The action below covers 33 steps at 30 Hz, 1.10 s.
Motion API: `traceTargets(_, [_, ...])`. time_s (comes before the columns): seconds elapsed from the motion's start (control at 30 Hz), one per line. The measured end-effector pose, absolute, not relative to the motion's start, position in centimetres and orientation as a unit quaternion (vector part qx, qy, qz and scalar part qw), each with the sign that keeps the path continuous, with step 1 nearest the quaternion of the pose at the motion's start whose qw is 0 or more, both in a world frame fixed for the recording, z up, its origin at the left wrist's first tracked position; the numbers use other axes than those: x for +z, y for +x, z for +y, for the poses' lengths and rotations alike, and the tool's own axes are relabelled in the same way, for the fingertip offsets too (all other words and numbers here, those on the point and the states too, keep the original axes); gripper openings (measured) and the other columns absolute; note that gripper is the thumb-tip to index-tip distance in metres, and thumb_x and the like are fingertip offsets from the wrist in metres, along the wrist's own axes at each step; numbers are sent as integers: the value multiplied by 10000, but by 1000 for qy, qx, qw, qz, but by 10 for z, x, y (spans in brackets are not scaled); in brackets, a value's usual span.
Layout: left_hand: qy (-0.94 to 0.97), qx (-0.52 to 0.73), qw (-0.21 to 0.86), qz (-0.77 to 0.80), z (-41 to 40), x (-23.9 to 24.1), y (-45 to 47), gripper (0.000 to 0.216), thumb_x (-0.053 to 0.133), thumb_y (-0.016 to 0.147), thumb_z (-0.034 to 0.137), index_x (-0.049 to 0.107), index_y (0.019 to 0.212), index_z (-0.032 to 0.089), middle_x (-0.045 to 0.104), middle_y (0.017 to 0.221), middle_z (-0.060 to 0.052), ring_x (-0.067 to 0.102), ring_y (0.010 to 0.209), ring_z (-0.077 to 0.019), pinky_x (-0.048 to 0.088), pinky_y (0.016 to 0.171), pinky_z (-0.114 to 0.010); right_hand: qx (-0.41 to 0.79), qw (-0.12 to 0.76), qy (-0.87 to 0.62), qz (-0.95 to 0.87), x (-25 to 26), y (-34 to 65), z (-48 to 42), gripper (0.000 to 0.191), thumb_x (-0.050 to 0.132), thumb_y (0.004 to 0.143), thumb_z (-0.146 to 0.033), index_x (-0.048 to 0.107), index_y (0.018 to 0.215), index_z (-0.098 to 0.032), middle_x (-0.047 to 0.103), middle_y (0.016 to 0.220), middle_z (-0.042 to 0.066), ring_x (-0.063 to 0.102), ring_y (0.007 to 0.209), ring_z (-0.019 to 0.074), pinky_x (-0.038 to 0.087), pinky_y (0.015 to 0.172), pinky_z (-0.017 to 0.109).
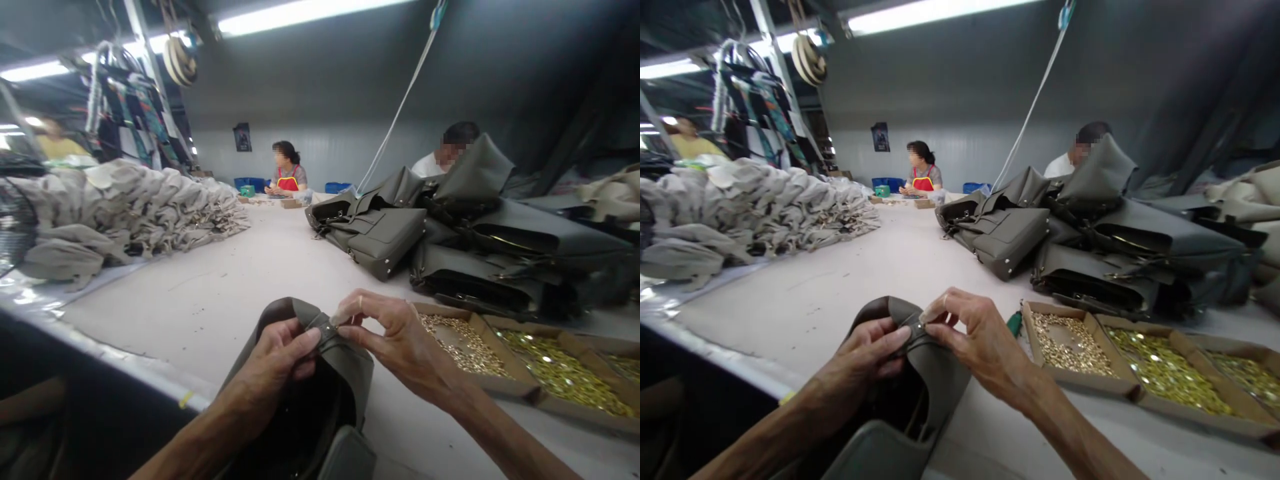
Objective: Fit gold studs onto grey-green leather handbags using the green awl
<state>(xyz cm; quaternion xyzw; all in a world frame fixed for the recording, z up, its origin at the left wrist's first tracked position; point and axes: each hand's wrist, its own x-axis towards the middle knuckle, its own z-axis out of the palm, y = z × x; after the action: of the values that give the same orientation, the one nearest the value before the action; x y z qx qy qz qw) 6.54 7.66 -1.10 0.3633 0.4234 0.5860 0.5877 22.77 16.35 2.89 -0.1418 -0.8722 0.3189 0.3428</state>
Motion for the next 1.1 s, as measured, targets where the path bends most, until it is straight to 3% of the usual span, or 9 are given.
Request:
traceTargets(0.2, [393,597,587,380,77,-13,61,275,676,811,347,654,969,124,527,821,-25,363,592,-36,258,489,-123,271,335,-147,-890,29,216,162,158,659,789,19,642,770,-137,606,761,-10,556,688,98,423,640,202])
traceTargets(0.4, [394,598,594,366,76,-15,60,326,690,785,390,632,960,121,534,798,-20,459,660,-67,358,600,-154,225,287,-129,-922,38,215,164,126,646,830,-33,632,787,-150,601,779,-12,553,703,101,412,648,207])
traceTargets(0.57, [398,591,583,391,75,-10,63,361,712,741,409,595,898,106,481,765,-4,399,636,-63,312,586,-168,160,224,-108,-955,43,215,170,179,577,892,-80,582,726,-146,563,762,-4,507,676,108,370,615,231])
traceTargets(0.7, [413,583,576,397,76,-10,65,379,674,765,430,586,940,106,505,805,-25,443,704,-94,338,652,-203,169,220,-107,-955,42,218,172,197,607,869,-67,549,700,-150,541,713,-23,493,642,94,352,600,218])
traceTargets(0.87, [418,573,556,434,75,-8,69,434,688,713,469,578,915,101,519,802,-32,417,685,-94,318,622,-203,124,207,-105,-965,44,221,172,234,559,897,-98,530,670,-143,525,710,-8,468,637,105,336,594,236])
traceTargets(1.1, [417,576,563,421,74,-5,74,435,694,708,481,589,904,108,494,743,-1,386,613,-69,288,572,-191,340,181,-178,-906,43,226,180,136,651,821,-196,616,698,-148,564,632,-22,485,600,113,363,562,221])
